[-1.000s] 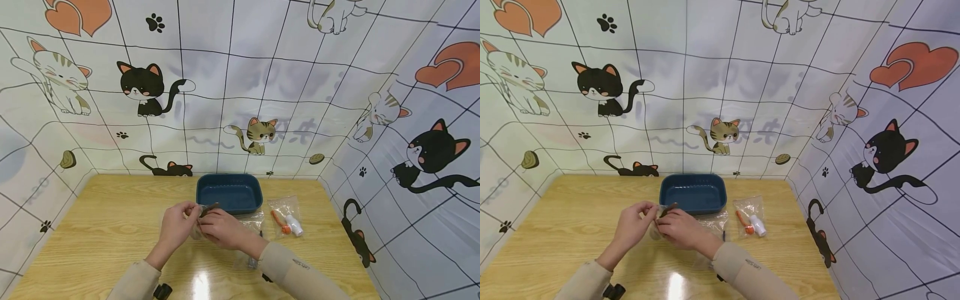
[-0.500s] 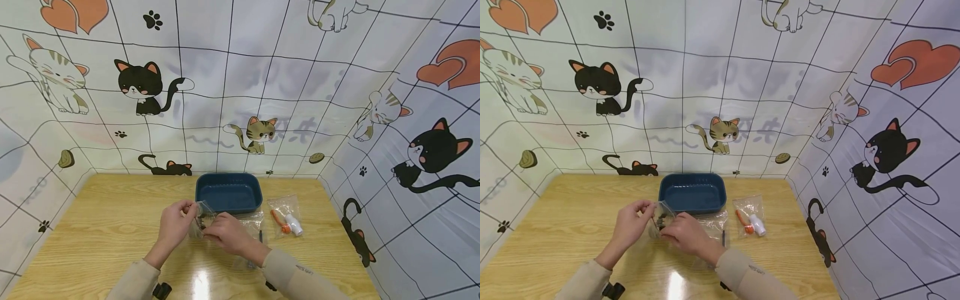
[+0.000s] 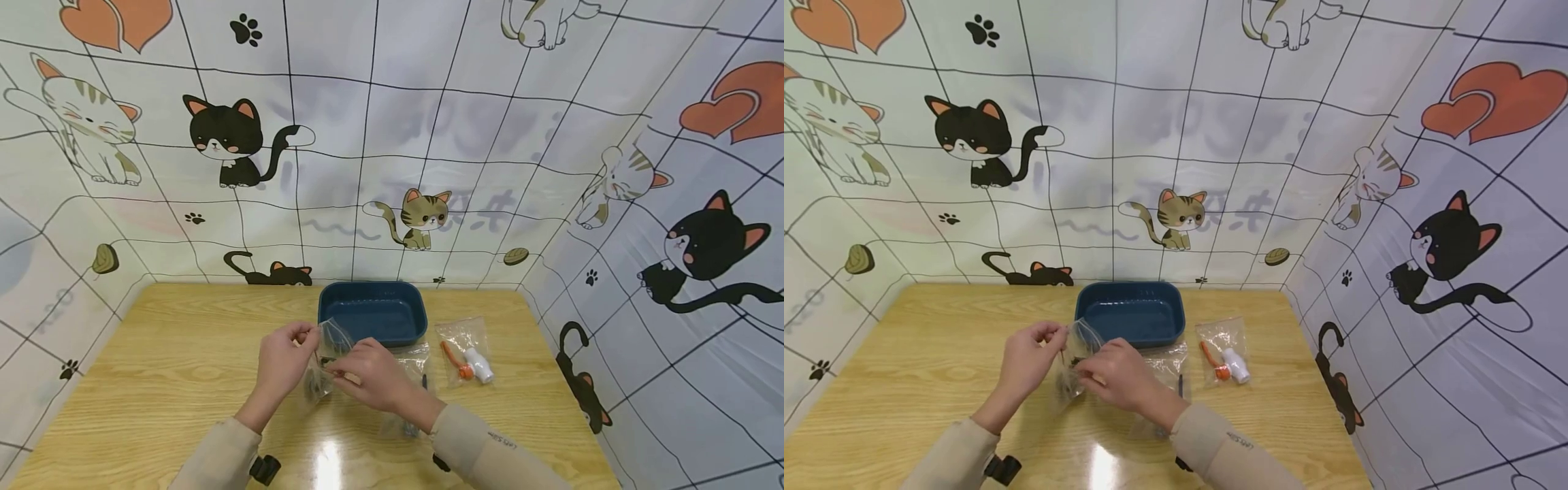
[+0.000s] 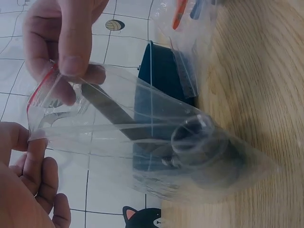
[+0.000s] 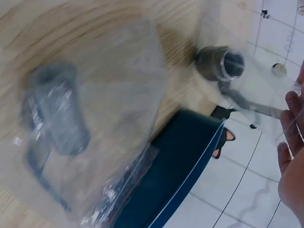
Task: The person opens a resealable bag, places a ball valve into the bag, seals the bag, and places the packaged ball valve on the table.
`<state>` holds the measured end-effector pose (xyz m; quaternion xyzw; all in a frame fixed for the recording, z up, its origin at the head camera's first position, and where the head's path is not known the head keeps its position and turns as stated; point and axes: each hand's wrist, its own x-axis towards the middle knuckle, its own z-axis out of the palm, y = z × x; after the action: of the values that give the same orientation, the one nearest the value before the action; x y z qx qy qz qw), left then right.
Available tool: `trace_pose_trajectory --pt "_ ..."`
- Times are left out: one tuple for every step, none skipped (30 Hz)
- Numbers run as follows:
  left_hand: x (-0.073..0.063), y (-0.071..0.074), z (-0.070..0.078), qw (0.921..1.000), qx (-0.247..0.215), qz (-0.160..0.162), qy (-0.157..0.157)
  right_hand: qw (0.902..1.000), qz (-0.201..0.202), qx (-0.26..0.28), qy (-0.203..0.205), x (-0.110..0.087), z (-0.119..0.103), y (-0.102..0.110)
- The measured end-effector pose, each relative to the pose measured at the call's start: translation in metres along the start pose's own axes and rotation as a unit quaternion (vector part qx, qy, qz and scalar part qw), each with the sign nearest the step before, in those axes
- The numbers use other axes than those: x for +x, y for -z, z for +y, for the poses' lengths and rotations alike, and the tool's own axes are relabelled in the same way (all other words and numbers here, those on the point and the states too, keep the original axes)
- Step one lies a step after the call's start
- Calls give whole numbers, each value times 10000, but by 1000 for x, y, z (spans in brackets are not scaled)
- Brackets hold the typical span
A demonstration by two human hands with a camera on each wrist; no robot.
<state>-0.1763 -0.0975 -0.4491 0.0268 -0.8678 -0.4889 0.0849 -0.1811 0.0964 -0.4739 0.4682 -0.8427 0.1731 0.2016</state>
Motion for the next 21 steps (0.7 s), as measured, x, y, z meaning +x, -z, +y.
trace_pose_trajectory --pt "0 0 0 10000 -8 -14 25 10000 -9 27 18 1 -2 1" --pt "1 1 0 10000 -29 -20 40 10000 -11 36 35 3 -4 2" --pt "1 1 0 10000 -19 -9 48 10000 1 38 58 4 -5 3" --pt "1 2 0 10000 4 17 33 10000 47 41 71 6 -6 4" --pt "2 3 0 10000 49 66 13 9999 114 8 76 7 -7 5" --pt "2 4 0 9999 89 125 -14 9997 209 -30 80 8 -6 6" --pt "2 5 -1 9997 127 185 -26 9995 310 -19 63 10 -6 7" --pt "1 7 -2 9996 151 232 -32 9991 417 5 43 11 -5 9" --pt "1 8 -3 9994 203 271 -47 9987 509 73 35 12 -3 10" --pt "1 9 -3 9992 248 294 -68 9982 583 108 45 13 -2 12" --pt "1 10 -5 9991 286 295 -89 9979 637 121 66 14 0 13" --pt "0 11 -6 9991 308 273 -131 9976 670 153 95 15 2 15" --pt "0 12 -7 9989 345 246 -177 9975 678 180 127 16 4 16" --pt "0 12 -8 9986 385 226 -271 9974 671 176 177 17 5 18" --pt "1 12 -10 9981 426 212 -383 9976 634 165 220 18 7 19" --pt "2 12 -11 9971 479 203 -555 9978 595 113 260 18 8 20" --pt "2 12 -13 9954 545 181 -761 9981 533 119 280 19 9 22" --pt "3 12 -15 9931 604 141 -994 9984 465 115 292 19 10 23" --pt "4 12 -17 9903 651 85 -1226 9987 392 122 287 19 11 24" --pt "5 12 -20 9866 711 14 -1466 9991 317 126 266 19 12 25" --pt "6 11 -23 9826 769 -66 -1692 9993 259 139 238 19 13 27"
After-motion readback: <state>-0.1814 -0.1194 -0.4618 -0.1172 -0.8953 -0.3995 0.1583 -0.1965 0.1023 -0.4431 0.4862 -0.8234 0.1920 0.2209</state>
